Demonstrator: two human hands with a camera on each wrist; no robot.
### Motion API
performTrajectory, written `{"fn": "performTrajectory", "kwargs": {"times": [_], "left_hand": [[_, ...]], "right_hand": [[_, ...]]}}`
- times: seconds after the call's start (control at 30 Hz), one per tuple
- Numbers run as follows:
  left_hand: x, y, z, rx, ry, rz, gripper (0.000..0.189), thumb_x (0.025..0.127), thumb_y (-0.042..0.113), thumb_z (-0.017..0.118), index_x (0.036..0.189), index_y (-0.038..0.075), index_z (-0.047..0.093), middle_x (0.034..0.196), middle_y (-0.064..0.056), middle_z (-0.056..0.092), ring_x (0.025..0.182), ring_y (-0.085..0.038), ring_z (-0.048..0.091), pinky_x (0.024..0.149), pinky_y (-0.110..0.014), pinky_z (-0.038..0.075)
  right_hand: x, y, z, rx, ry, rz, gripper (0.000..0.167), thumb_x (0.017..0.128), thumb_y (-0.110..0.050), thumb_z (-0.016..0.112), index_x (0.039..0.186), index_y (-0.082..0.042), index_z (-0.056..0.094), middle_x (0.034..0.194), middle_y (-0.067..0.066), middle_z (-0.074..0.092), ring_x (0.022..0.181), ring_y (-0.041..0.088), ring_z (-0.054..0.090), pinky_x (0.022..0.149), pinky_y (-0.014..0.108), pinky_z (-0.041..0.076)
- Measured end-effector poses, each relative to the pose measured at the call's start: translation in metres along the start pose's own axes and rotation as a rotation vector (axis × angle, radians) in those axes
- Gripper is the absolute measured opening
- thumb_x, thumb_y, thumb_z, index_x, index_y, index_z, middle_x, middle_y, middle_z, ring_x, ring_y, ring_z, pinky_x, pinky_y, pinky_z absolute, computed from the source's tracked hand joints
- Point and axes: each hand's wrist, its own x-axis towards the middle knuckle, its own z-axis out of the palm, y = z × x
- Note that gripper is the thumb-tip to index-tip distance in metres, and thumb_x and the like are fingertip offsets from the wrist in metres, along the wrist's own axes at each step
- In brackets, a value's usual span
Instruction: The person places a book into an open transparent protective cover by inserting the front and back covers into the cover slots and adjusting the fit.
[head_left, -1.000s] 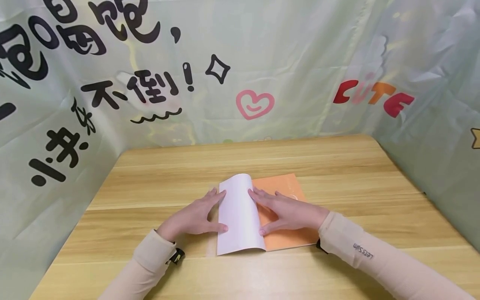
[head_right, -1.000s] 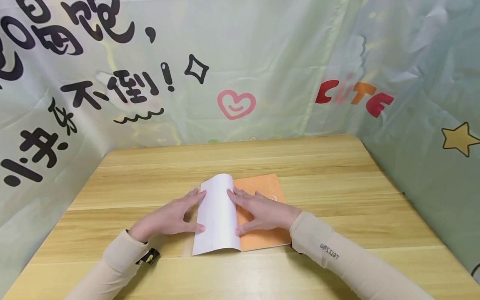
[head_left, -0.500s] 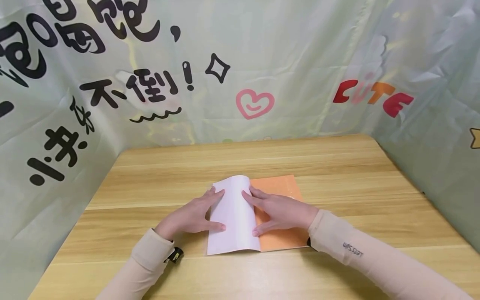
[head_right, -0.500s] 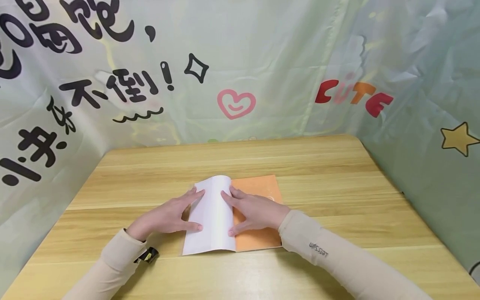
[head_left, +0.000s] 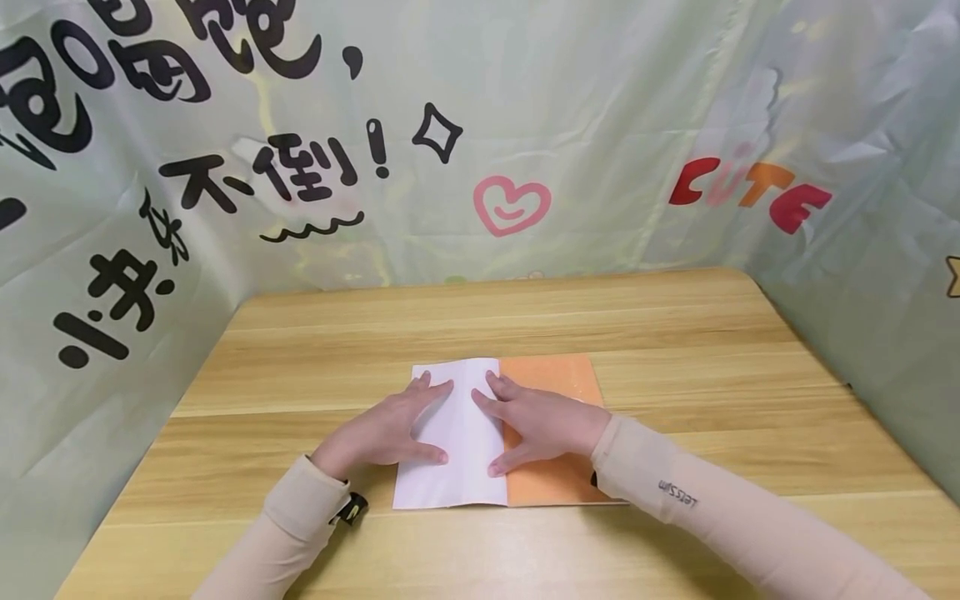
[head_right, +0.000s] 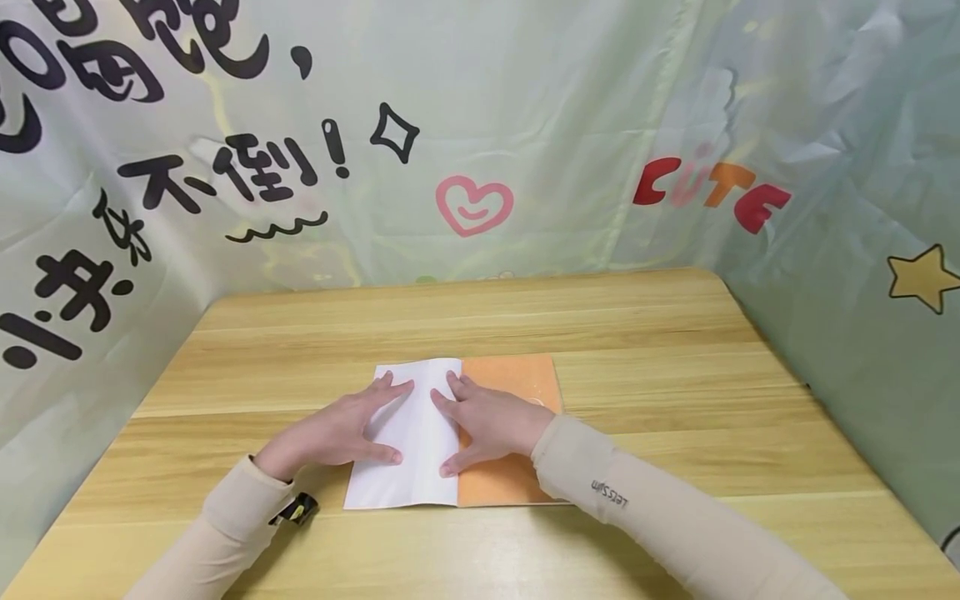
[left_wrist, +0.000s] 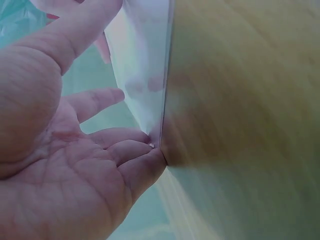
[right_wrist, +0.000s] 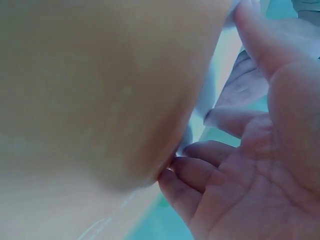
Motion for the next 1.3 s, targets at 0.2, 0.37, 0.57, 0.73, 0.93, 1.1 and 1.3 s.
{"fn": "performTrajectory", "kwargs": {"times": [0.2, 0.37, 0.57, 0.73, 0.93, 1.1, 1.3], "left_hand": [[0.0, 0.001, 0.0, 0.0, -0.003, -0.011, 0.094, 0.091, 0.038, 0.087, 0.166, 0.006, 0.039, 0.175, -0.034, 0.014, 0.164, -0.051, 0.018, 0.13, -0.068, 0.024], [0.001, 0.002, 0.001, 0.01, -0.004, -0.021, 0.092, 0.091, 0.037, 0.087, 0.164, 0.003, 0.042, 0.175, -0.035, 0.014, 0.164, -0.051, 0.017, 0.13, -0.067, 0.025], [0.001, 0.004, 0.001, 0.031, -0.006, -0.032, 0.092, 0.092, 0.037, 0.086, 0.164, 0.003, 0.041, 0.175, -0.035, 0.013, 0.165, -0.051, 0.016, 0.13, -0.067, 0.025], [-0.001, 0.004, 0.003, 0.054, 0.002, -0.033, 0.092, 0.092, 0.039, 0.086, 0.165, 0.004, 0.041, 0.175, -0.034, 0.014, 0.165, -0.05, 0.017, 0.13, -0.065, 0.026], [-0.002, 0.005, 0.003, 0.059, 0.008, -0.028, 0.093, 0.092, 0.039, 0.086, 0.165, 0.004, 0.04, 0.175, -0.034, 0.015, 0.165, -0.05, 0.018, 0.13, -0.065, 0.026], [-0.003, 0.006, 0.003, 0.054, 0.005, -0.018, 0.093, 0.092, 0.038, 0.086, 0.165, 0.004, 0.04, 0.175, -0.035, 0.014, 0.165, -0.05, 0.017, 0.131, -0.064, 0.025], [-0.003, 0.007, 0.003, 0.046, 0.002, -0.023, 0.093, 0.092, 0.037, 0.085, 0.166, 0.005, 0.039, 0.176, -0.033, 0.013, 0.166, -0.048, 0.016, 0.132, -0.064, 0.024]], "right_hand": [[0.006, -0.006, -0.003, -0.042, -0.029, 0.019, 0.106, 0.089, -0.058, 0.083, 0.168, -0.005, 0.034, 0.177, 0.028, 0.018, 0.165, 0.044, 0.023, 0.13, 0.051, 0.036], [0.011, -0.009, -0.004, -0.095, -0.042, 0.026, 0.106, 0.088, -0.059, 0.084, 0.166, -0.005, 0.038, 0.176, 0.029, 0.021, 0.164, 0.049, 0.022, 0.13, 0.054, 0.034], [0.01, -0.004, -0.002, -0.044, -0.037, 0.035, 0.106, 0.088, -0.061, 0.083, 0.168, -0.011, 0.036, 0.179, 0.022, 0.017, 0.167, 0.04, 0.018, 0.132, 0.054, 0.03], [0.002, 0.011, -0.001, 0.062, -0.014, 0.022, 0.101, 0.092, -0.06, 0.079, 0.17, -0.016, 0.032, 0.181, 0.015, 0.013, 0.168, 0.035, 0.017, 0.133, 0.058, 0.028], [-0.006, 0.032, -0.011, 0.078, -0.005, 0.062, 0.093, 0.097, -0.054, 0.077, 0.169, -0.013, 0.035, 0.18, 0.015, 0.018, 0.168, 0.036, 0.019, 0.132, 0.058, 0.029], [-0.016, 0.048, -0.026, 0.01, 0.005, 0.119, 0.085, 0.098, -0.05, 0.077, 0.165, -0.01, 0.044, 0.176, 0.021, 0.03, 0.162, 0.044, 0.031, 0.126, 0.06, 0.038], [-0.028, 0.069, -0.042, -0.041, 0.017, 0.205, 0.085, 0.096, -0.047, 0.081, 0.159, 0.001, 0.049, 0.163, 0.027, 0.049, 0.149, 0.047, 0.05, 0.12, 0.06, 0.045]]}}
